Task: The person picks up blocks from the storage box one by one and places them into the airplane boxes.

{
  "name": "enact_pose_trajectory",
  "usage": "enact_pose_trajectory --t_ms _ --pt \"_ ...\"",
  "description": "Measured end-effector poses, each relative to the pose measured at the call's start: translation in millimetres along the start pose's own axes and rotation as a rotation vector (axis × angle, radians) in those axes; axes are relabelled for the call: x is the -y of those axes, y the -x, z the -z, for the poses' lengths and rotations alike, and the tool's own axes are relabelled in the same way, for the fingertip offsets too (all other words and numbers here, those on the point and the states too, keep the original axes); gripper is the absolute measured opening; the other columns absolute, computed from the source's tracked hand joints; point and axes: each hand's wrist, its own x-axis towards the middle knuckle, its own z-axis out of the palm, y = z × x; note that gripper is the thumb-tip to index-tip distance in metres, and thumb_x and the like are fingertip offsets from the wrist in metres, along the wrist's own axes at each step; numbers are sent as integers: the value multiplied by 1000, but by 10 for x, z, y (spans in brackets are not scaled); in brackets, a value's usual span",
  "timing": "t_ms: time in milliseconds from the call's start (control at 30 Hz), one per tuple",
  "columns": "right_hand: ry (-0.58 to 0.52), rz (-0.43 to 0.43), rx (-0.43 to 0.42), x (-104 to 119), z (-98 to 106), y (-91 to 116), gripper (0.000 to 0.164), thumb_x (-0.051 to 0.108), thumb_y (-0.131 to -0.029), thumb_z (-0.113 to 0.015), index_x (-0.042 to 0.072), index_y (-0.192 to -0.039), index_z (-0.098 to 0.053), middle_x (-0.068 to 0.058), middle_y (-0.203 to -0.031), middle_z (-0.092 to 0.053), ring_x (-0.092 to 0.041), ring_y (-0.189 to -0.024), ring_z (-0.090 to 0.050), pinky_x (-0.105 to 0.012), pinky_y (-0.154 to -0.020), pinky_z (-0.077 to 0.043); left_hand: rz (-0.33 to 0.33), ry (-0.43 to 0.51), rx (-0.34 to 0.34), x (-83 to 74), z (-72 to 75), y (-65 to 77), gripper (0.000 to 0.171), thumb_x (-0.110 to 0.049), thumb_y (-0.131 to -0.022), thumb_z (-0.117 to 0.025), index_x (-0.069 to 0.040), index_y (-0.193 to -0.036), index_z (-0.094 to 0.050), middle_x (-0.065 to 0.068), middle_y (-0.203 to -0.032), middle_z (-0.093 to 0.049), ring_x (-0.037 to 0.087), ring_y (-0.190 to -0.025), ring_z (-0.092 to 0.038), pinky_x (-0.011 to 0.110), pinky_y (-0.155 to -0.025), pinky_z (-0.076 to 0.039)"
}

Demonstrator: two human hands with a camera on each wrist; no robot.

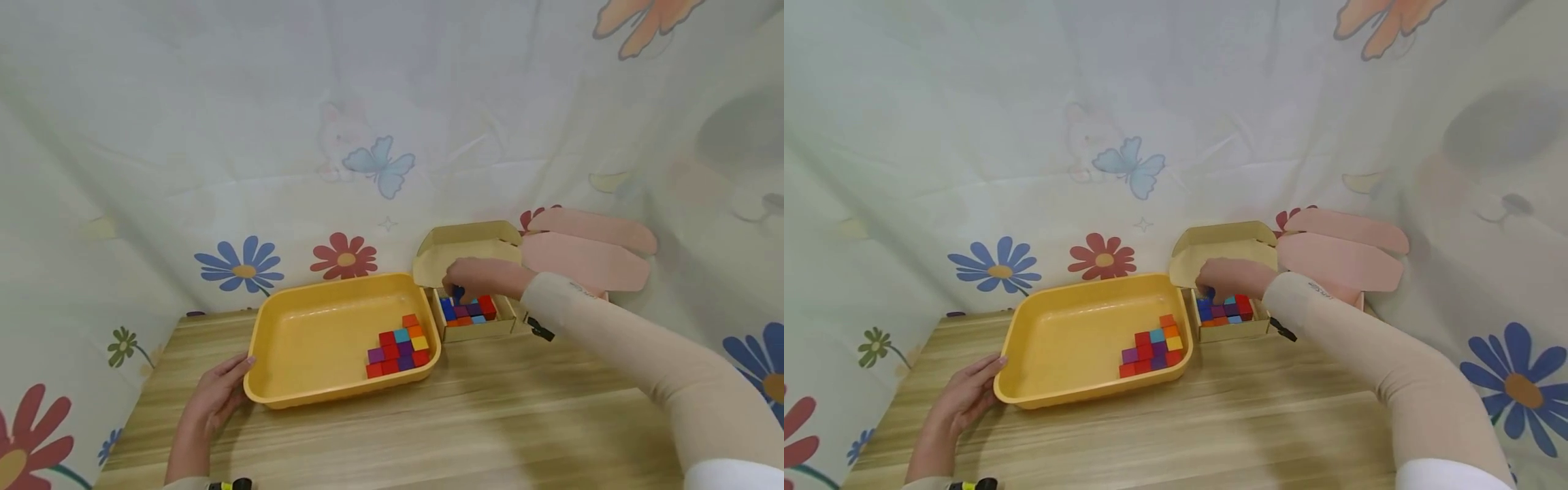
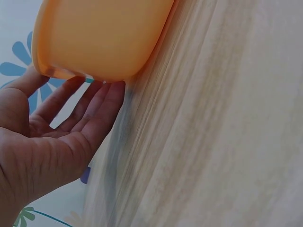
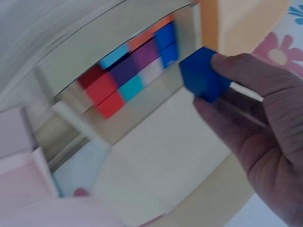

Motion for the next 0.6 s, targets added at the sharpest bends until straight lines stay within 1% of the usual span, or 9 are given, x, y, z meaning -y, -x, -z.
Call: enact_pose_trajectory --t_ms 100,167,300,400,467,533,600 --pt "50 51 -47 -90 -56 105 18 14 -89 -80 8 -105 -74 -5 -97 -68 -20 -86 -61 -34 -83 -58 6 -8 -2 -15 0 4 81 -42 -100 -65 -4 -160 -28 11 -158 -38 -3 -103 -63 31 -91 -57" --pt "54 83 -89 -140 -93 164 18 11 -89 -78 6 -106 -74 -8 -99 -69 -22 -87 -63 -36 -83 -59 8 -6 -4 -17 2 3 80 -42 -99 -66 -4 -160 -29 10 -157 -40 -2 -103 -63 31 -91 -57" --pt "29 93 -160 -223 -172 271 20 6 -89 -76 4 -109 -74 -12 -105 -71 -25 -92 -66 -38 -86 -59 3 -3 -5 -27 5 -2 82 -43 -98 -67 -5 -160 -29 3 -151 -48 -2 -103 -64 31 -91 -57" --pt "20 84 -193 -268 -236 344 22 4 -89 -75 3 -111 -74 -12 -109 -72 -26 -96 -68 -40 -88 -58 -1 -7 -7 -31 5 -5 83 -45 -98 -67 -5 -160 -29 4 -151 -47 -2 -103 -64 31 -91 -57" --pt "6 85 -197 -291 -278 390 22 3 -89 -74 3 -110 -74 -12 -108 -73 -26 -95 -69 -40 -86 -59 0 -16 -10 -30 2 -4 82 -45 -98 -66 -5 -160 -29 9 -156 -42 -2 -104 -63 31 -92 -56" --pt "-9 80 -172 -313 -325 428 20 3 -90 -74 4 -110 -75 -10 -108 -73 -24 -94 -69 -40 -85 -59 1 -24 -11 -24 -2 0 81 -46 -99 -66 -6 -160 -30 14 -159 -37 -1 -104 -63 31 -93 -56" --pt "-24 82 -136 -329 -363 455 18 3 -90 -74 4 -108 -75 -9 -104 -73 -22 -90 -68 -38 -81 -59 4 -29 -8 -16 -3 7 81 -46 -99 -65 -6 -160 -29 16 -162 -32 -1 -105 -63 32 -93 -56"
